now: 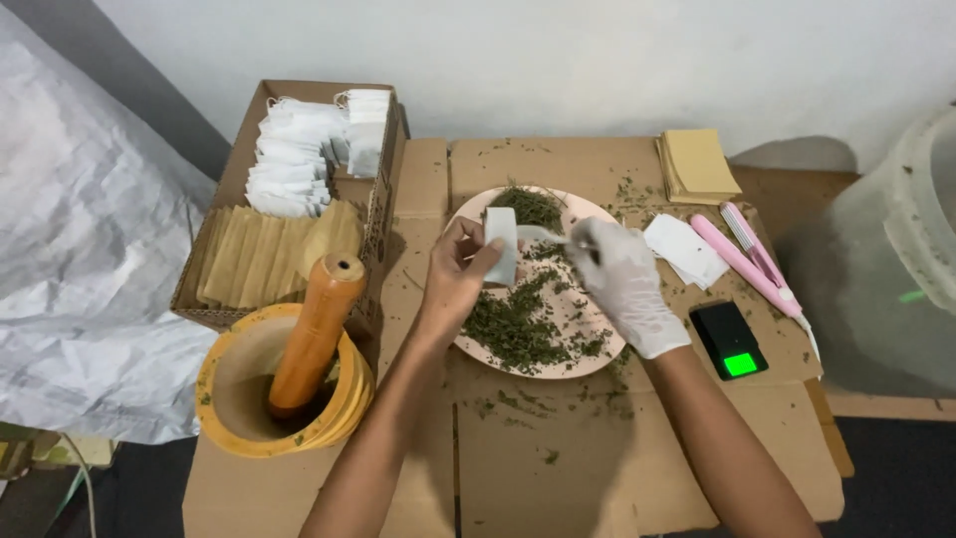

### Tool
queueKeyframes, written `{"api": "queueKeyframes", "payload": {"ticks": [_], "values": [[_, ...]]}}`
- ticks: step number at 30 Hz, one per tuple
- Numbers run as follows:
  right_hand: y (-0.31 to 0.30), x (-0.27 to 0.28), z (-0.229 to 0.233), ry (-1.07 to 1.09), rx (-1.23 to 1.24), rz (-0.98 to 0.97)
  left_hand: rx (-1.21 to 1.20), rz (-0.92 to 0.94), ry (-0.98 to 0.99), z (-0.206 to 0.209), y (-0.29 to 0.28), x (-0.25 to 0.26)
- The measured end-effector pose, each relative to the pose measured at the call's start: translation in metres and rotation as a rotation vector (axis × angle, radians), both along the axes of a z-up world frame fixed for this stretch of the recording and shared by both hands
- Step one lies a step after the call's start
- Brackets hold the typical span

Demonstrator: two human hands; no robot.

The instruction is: Filling small tea bags with loose tea leaves using a spoon and weighing them on a digital scale for production.

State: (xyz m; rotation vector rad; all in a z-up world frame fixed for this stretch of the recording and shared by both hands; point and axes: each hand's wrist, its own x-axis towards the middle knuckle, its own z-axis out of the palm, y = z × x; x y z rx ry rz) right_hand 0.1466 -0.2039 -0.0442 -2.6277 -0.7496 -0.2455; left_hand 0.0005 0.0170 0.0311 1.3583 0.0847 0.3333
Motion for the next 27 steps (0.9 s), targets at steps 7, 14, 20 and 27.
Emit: {"api": "queueKeyframes", "payload": {"ticks": [7,14,20,27], "values": [[-0.049,0.023,0.032,-0.331,0.377,0.217,0.15,-0.086,0.056,-0.026,0.016,0.013],[-0.06,0.011,0.051,-0.301,0.305,0.309,0.252,-0.17,0.113,0.016,-0.003,-0.016],[-0.059,0.023,0.03,-0.384,0.19,0.375,0.251,-0.233,0.16,0.026,0.001,-0.016],[-0.035,-0.002,0.043,-0.256,0.139,0.394,0.309,-0.199,0.193,-0.007,0.01,0.002]]}}
